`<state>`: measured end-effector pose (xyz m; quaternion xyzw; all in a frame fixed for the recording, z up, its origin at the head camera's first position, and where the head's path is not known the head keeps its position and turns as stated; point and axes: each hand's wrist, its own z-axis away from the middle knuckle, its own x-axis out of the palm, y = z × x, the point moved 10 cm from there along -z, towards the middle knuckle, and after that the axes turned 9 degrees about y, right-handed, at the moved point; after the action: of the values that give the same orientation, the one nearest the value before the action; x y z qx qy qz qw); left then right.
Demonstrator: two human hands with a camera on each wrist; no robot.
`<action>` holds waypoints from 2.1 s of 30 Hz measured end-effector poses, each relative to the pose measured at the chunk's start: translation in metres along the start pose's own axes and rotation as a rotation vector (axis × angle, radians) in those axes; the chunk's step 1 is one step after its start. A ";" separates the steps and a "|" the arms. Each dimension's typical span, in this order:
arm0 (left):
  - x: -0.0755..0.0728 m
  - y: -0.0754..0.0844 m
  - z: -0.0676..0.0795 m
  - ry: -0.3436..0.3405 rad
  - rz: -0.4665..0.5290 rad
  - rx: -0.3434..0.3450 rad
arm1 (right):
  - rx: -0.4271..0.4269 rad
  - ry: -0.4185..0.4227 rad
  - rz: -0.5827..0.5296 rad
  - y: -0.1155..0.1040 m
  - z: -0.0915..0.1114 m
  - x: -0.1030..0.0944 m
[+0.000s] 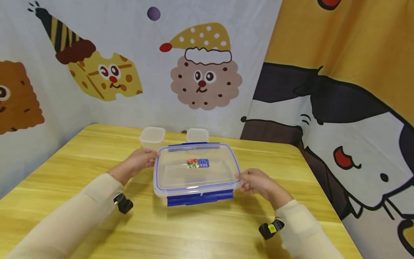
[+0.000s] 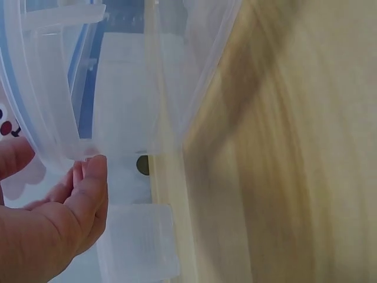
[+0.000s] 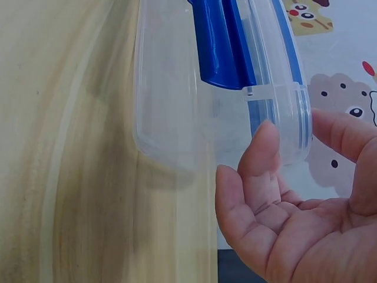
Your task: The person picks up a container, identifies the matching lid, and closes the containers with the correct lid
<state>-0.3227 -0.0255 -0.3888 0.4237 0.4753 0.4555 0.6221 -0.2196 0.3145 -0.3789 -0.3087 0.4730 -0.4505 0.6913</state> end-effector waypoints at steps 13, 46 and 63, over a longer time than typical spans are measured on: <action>0.005 0.002 -0.011 -0.048 -0.036 -0.001 | -0.022 -0.002 -0.011 0.005 0.013 0.008; 0.000 0.001 -0.030 0.000 -0.081 -0.014 | -0.044 0.051 -0.063 0.002 0.009 0.012; -0.020 0.012 -0.005 0.041 -0.164 0.075 | -0.066 0.164 0.097 0.007 0.012 -0.001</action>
<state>-0.3319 -0.0421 -0.3743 0.3971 0.5379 0.3934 0.6311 -0.2064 0.3183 -0.3798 -0.2701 0.5569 -0.4245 0.6609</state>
